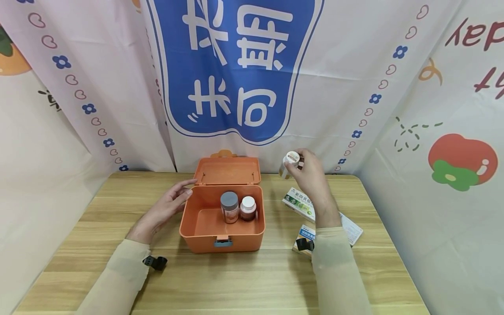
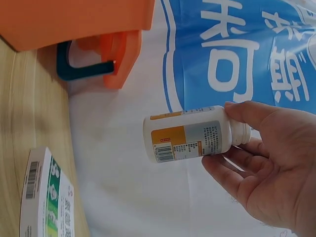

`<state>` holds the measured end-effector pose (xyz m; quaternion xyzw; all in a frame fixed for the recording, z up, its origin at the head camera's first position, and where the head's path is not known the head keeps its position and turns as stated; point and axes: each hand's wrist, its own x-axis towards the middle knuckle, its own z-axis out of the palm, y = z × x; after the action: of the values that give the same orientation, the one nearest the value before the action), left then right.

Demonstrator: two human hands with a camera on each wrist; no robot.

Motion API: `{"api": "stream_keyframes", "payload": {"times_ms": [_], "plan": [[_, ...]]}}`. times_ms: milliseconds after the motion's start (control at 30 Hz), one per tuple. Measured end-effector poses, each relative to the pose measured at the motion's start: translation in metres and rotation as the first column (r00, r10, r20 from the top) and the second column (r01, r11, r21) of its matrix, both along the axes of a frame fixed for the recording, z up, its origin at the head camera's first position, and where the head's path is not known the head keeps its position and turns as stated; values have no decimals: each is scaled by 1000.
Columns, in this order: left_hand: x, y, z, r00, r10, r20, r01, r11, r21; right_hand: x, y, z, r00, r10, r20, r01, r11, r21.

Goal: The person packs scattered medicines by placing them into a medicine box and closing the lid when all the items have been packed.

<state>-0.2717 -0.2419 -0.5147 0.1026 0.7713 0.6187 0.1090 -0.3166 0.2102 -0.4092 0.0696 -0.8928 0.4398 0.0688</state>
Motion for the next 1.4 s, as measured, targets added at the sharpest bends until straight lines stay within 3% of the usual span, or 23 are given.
{"api": "stream_keyframes", "payload": {"times_ms": [367, 1400], "plan": [[-1, 0, -1, 1000, 7, 6, -7, 1000, 1, 11, -23, 11, 998, 49, -34, -50, 998, -35], [1, 0, 1, 1000, 3, 8, -3, 1000, 8, 37, -80, 22, 972, 210, -105, -210, 978, 10]]}}
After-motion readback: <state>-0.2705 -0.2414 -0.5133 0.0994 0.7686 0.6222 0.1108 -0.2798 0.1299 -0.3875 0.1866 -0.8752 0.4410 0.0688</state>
